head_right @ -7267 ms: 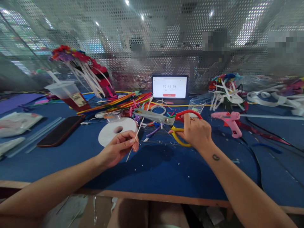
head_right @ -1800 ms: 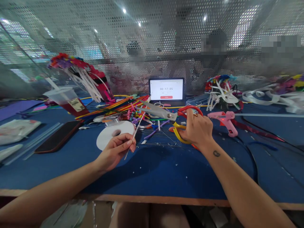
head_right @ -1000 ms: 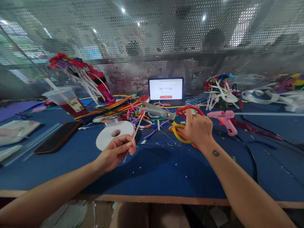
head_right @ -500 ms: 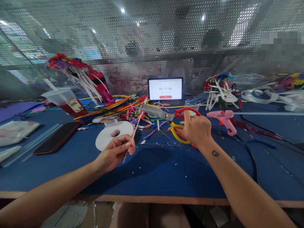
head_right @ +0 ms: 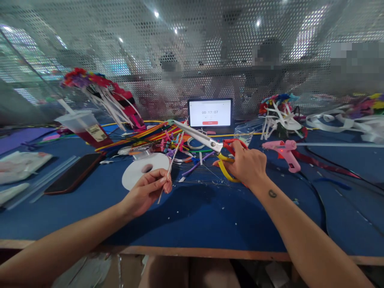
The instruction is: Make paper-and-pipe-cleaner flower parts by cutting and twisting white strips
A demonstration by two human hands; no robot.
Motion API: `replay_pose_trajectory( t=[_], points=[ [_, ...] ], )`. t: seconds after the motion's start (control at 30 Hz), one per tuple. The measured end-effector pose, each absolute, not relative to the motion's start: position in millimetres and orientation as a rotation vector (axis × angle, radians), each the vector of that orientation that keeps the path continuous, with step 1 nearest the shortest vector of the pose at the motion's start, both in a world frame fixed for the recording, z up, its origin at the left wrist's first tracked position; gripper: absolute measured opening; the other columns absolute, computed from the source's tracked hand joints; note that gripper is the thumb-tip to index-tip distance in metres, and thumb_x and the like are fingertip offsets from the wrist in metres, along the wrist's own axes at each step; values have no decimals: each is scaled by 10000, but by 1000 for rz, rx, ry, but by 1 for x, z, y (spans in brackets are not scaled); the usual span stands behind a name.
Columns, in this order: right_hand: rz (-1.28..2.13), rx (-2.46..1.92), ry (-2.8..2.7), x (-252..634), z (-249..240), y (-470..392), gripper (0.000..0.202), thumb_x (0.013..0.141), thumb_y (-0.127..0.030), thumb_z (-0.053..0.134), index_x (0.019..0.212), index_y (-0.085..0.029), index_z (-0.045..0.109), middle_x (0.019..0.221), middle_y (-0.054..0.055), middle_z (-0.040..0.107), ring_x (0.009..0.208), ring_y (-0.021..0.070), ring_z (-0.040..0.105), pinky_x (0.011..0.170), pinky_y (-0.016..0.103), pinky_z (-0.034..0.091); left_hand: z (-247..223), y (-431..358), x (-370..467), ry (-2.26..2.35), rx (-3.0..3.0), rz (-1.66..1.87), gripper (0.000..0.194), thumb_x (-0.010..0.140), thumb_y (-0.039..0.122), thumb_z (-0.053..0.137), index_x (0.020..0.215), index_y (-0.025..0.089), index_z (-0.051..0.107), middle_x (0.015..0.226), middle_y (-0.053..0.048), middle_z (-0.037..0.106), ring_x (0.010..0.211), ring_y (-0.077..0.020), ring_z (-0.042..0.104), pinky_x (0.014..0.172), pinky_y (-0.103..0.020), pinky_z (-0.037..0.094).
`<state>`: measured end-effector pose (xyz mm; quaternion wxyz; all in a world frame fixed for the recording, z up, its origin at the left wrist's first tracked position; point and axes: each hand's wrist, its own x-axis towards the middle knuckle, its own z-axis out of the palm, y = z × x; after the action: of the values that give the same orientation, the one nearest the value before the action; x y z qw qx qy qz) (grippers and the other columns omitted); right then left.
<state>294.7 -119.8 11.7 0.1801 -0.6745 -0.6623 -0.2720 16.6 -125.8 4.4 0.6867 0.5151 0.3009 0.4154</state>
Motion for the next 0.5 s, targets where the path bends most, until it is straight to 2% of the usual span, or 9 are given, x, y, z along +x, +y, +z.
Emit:
replay_pose_trajectory(
  t=[0.23,0.5],
  points=[
    [-632,-1905,-1929,294,12,-119,560,780,-597,331,1043,-126,480,517,48,570,435,183,472,489,265,171,4,-125,16,688,1143,940,124,736,249,647,752,132,608,585,-1,552,571,-84,508,583,-207,360],
    [-519,-1921,-2000,285,9,-120,536,773,-595,340,1021,-143,487,610,61,613,493,206,531,492,258,185,5,-123,18,685,1103,949,124,730,244,653,743,131,603,575,3,549,564,-81,511,571,-197,368]
  ],
)
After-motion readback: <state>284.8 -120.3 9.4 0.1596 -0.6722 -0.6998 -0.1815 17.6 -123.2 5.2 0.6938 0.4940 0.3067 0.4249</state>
